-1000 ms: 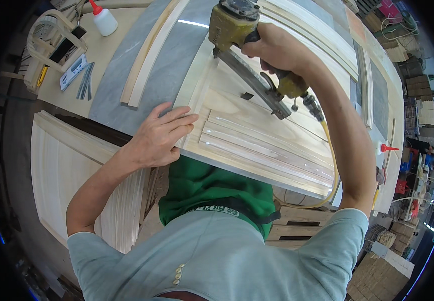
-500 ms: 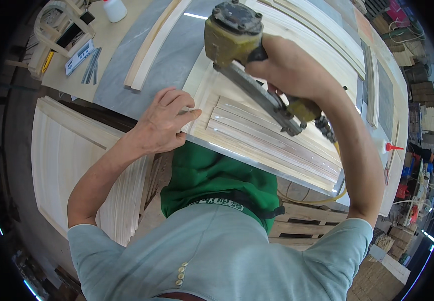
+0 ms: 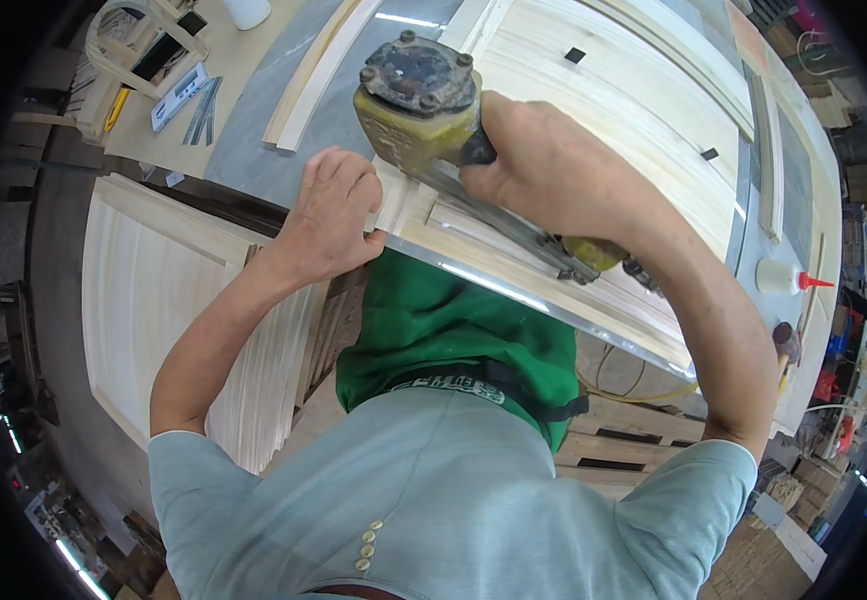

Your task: Assemble wooden slats into a panel frame using glue and a pneumatic nail gun.

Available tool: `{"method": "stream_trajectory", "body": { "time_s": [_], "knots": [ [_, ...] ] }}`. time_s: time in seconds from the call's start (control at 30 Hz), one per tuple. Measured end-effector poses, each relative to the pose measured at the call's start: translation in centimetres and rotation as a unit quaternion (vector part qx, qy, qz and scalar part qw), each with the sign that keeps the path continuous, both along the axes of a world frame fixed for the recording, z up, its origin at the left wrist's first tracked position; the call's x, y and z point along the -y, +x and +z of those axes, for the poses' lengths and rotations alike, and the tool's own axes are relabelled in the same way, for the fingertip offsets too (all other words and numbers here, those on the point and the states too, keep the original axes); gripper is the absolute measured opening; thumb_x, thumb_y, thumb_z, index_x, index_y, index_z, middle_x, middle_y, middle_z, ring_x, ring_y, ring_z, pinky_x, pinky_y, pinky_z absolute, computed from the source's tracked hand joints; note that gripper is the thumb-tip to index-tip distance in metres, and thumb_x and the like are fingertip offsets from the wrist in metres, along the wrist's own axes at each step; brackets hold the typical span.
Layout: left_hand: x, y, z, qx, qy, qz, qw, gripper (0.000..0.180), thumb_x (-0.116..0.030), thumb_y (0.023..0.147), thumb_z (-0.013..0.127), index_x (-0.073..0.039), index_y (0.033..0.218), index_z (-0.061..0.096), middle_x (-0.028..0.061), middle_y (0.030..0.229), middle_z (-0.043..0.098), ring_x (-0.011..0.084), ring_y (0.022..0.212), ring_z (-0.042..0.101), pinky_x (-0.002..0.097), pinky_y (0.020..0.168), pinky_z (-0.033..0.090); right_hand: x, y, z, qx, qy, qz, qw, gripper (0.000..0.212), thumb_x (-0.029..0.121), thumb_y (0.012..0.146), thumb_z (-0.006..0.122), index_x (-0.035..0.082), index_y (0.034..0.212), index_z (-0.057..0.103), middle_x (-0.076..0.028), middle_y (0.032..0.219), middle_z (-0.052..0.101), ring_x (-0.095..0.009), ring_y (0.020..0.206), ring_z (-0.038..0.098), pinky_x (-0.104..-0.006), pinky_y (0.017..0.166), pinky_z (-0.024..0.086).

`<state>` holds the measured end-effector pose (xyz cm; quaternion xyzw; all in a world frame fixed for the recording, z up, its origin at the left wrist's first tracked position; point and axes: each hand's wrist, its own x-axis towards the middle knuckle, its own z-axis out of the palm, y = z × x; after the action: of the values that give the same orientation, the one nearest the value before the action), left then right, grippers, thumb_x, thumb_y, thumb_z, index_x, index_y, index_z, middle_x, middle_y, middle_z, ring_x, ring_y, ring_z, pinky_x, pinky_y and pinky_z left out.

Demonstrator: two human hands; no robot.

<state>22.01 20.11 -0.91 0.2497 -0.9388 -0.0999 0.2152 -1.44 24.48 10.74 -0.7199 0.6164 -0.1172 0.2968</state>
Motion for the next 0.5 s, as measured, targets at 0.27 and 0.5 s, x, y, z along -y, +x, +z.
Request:
{"method": "stream_trajectory", "body": {
  "time_s": [0.27, 0.5],
  "knots": [
    [-0.5, 1.3, 0.1, 0.057, 0.014, 0.004, 0.998, 0.029, -0.012, 0.064, 0.072, -0.005, 0.083, 0.051, 0.0095, 0.091, 0.048, 0.0285, 0.098, 0.047, 0.0415, 0.093, 0.035, -6.1, -3.7, 3.8, 0.090, 0.050, -0.203, 0.974, 0.031, 0.021, 0.079, 0.068, -0.002, 0.097, 0.059, -0.002, 0.069, 0.057, -0.009, 0.058, 0.054, -0.0247, 0.052, 0.043],
    [-0.2, 2.6, 2.0, 0.077, 0.099, -0.008, 0.992, 0.026, -0.006, 0.070, 0.071, -0.005, 0.090, 0.053, 0.0096, 0.097, 0.053, 0.0288, 0.101, 0.050, 0.0387, 0.090, 0.038, -21.1, -16.4, 2.6, 0.044, -0.036, -0.405, 0.913, 0.022, 0.018, 0.086, 0.061, 0.002, 0.101, 0.058, -0.003, 0.075, 0.057, -0.008, 0.063, 0.052, -0.0220, 0.058, 0.041]
  ]
}}
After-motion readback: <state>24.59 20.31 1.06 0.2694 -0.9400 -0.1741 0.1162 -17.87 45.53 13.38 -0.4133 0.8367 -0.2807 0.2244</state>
